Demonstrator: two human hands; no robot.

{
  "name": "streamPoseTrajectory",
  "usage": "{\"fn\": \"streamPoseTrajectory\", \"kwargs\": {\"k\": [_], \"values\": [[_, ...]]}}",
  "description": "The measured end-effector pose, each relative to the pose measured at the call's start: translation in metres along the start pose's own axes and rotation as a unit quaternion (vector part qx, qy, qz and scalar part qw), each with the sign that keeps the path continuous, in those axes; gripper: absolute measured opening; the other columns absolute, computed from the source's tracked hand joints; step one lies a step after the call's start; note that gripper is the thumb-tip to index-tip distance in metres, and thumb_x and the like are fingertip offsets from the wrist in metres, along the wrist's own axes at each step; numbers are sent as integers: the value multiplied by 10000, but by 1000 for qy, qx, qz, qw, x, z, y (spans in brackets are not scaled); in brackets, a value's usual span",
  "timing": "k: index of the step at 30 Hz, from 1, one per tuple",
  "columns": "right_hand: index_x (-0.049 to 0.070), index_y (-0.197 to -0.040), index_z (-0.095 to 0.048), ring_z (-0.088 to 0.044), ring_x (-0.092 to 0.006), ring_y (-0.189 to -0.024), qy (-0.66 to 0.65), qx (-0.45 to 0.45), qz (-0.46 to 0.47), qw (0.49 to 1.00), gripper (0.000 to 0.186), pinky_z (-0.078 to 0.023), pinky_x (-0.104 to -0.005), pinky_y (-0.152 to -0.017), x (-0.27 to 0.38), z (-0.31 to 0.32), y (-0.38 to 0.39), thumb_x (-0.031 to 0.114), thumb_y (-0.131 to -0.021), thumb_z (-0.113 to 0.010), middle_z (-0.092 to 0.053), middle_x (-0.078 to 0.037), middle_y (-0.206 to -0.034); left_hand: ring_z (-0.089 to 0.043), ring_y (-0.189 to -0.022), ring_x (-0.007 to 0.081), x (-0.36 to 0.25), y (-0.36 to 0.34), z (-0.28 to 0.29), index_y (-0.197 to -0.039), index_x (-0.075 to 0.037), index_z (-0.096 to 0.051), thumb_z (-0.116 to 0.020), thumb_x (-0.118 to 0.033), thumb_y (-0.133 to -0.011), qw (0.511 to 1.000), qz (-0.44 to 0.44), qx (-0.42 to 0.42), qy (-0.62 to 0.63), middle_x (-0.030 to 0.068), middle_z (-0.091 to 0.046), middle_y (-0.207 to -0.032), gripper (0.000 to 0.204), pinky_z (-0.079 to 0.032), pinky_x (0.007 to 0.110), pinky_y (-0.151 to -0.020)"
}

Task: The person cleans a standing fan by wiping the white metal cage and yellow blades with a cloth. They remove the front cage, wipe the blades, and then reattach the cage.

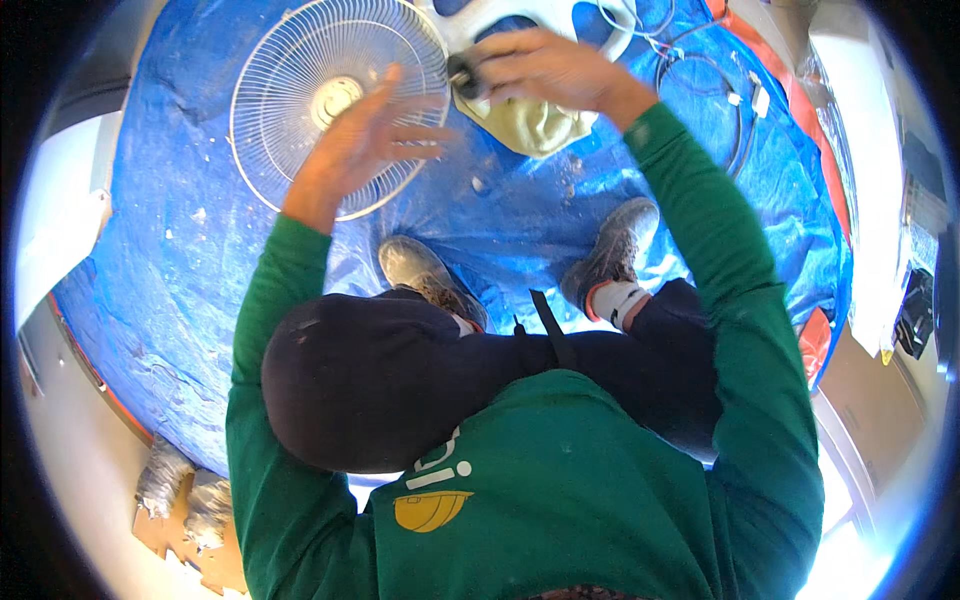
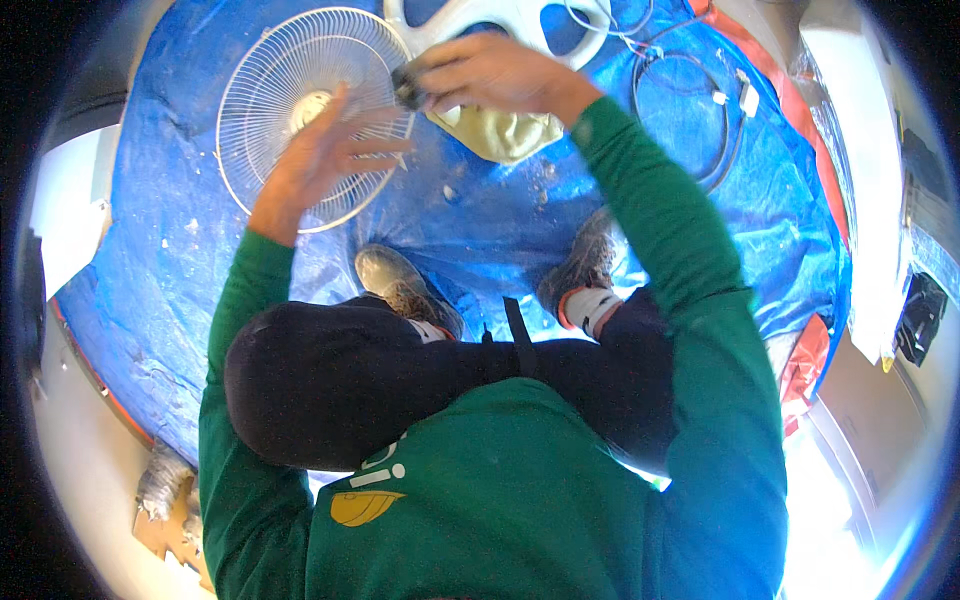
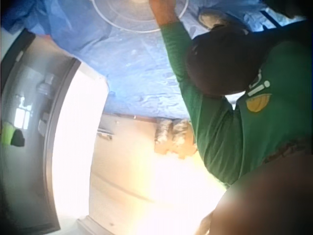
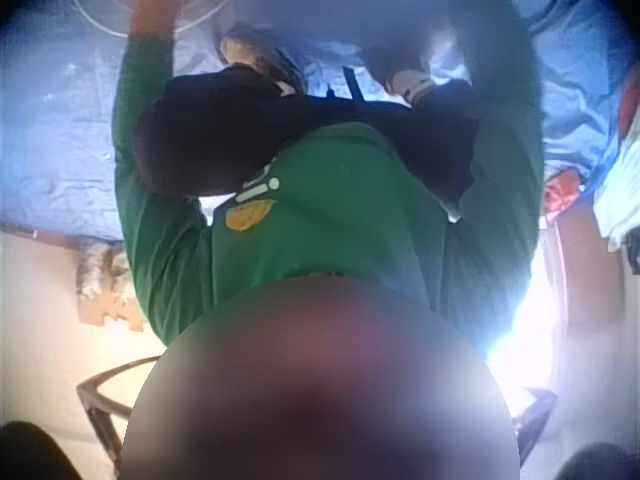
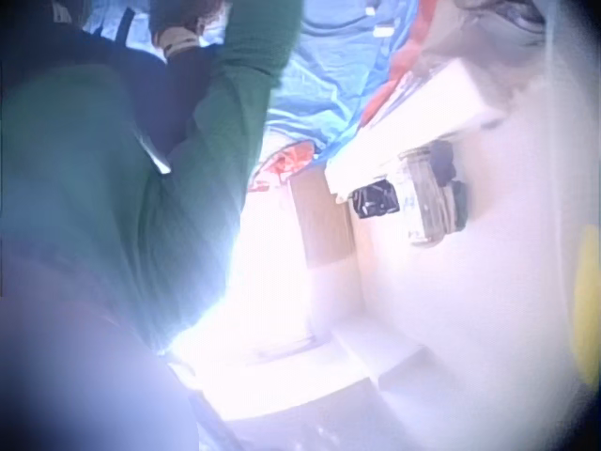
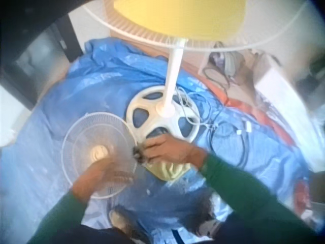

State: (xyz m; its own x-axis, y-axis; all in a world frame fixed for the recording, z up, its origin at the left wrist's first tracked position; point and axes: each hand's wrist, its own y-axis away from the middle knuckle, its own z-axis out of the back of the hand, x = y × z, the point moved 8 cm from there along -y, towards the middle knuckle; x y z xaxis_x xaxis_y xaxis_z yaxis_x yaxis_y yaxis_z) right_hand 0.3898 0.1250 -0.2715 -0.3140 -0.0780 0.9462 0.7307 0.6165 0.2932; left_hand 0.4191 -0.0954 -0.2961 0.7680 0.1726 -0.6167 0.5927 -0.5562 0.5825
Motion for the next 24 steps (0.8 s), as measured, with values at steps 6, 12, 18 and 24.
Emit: {"fn": "streamPoseTrajectory", "kwargs": {"k": [6, 12, 18, 24], "values": [[28, -1335, -769, -756, -318, -1130, 190, -60, -34, 979, 462, -575, -422, -1011, -28, -63, -31, 346, -1000, -781, -787, -199, -1242, -715, -1292, 414, 28, -11, 12, -1525, 81, -555, -627, -326, -1154, 999, -9, 9, 34, 254, -671, -1441, 556, -633, 561, -1109], [85, -1426, -699, -672, -389, -1302, 611, -338, -79, 711, 563, -531, -501, -1104, -77, -7, -10, 352, -943, -808, -737, -190, -1327, -736, -1003, 235, 18, -10, 42, -1595, 54, -508, -521, -543, -1167, 994, -65, -5, 88, 232, -758, -1294, 735, -626, 325, -817], [77, -1347, -680, -666, -398, -1280, 636, -251, -109, 722, 388, -514, -566, -1060, -148, 40, 13, 128, -965, -629, -733, -188, -1280, -722, -1029, 262, 4, -2, 45, -1676, 11, -410, -263, -808, -1116, 983, -82, -30, 160, 248, -753, -1317, 1003, -586, 342, -872], [114, -1356, -680, -711, -410, -1162, 515, -354, -5, 780, 468, -539, -568, -1024, -81, 23, 8, 362, -973, -788, -720, -179, -1318, -706, -1129, 278, 12, -13, 51, -1539, 89, -540, -485, -565, -1162, 965, -124, 22, 230, 236, -746, -1273, 757, -605, 404, -939]]}}
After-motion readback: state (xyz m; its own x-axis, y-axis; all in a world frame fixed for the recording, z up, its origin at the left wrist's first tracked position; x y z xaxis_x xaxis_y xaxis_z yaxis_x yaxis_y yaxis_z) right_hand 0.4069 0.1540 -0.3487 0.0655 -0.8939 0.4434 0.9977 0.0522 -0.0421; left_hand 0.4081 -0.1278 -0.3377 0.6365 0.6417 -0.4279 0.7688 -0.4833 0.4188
